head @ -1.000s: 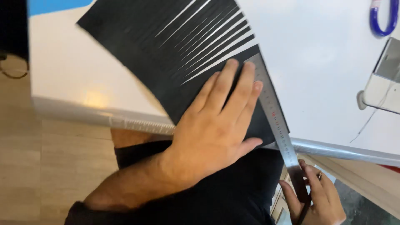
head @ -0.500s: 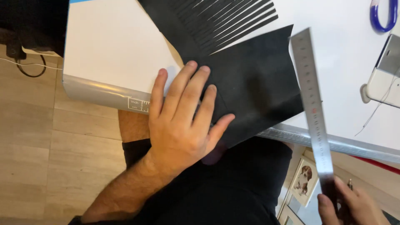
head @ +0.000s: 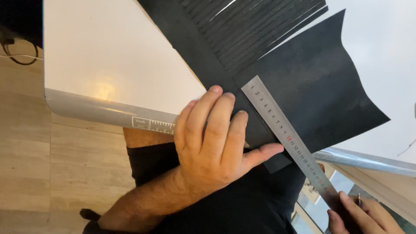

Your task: Marking lines on a piece of black leather using a metal ruler and a pen

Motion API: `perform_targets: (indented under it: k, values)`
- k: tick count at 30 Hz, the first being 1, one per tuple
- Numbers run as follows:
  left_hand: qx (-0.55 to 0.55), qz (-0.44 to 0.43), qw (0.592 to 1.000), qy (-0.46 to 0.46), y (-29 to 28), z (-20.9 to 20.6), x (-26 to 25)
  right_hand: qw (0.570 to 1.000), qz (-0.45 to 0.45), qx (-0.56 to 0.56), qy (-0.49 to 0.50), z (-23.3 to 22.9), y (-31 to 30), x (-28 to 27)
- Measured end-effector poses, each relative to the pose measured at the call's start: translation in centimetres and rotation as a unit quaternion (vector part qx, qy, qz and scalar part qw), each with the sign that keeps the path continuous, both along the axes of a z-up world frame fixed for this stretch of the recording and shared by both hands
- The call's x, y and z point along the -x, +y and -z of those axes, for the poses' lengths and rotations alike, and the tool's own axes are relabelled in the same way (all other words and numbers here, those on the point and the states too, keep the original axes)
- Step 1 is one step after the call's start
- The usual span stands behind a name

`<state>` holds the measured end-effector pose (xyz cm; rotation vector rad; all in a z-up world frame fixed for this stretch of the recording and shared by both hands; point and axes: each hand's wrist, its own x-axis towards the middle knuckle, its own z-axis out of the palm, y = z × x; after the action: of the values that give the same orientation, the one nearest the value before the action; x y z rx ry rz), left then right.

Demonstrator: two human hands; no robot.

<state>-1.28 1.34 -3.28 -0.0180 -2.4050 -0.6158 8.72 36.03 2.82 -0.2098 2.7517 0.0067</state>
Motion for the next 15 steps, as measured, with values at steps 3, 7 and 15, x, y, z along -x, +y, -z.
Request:
perform_targets:
  k: [3,7,15]
  values:
    - [0.019,0.008,1.000,-0.005,-0.3,0.3,-0.1,1.000,0.017,0.002,0.005,0.3,-0.3,0.2]
    - [0.044,0.007,0.999,0.008,-0.3,1.1,-0.2,1.000,0.005,0.012,0.002,0.3,-0.9,0.9]
    - [0.063,0.004,0.998,0.023,-0.5,1.9,0.1,1.000,0.002,0.022,0.014,0.6,-1.1,1.1]
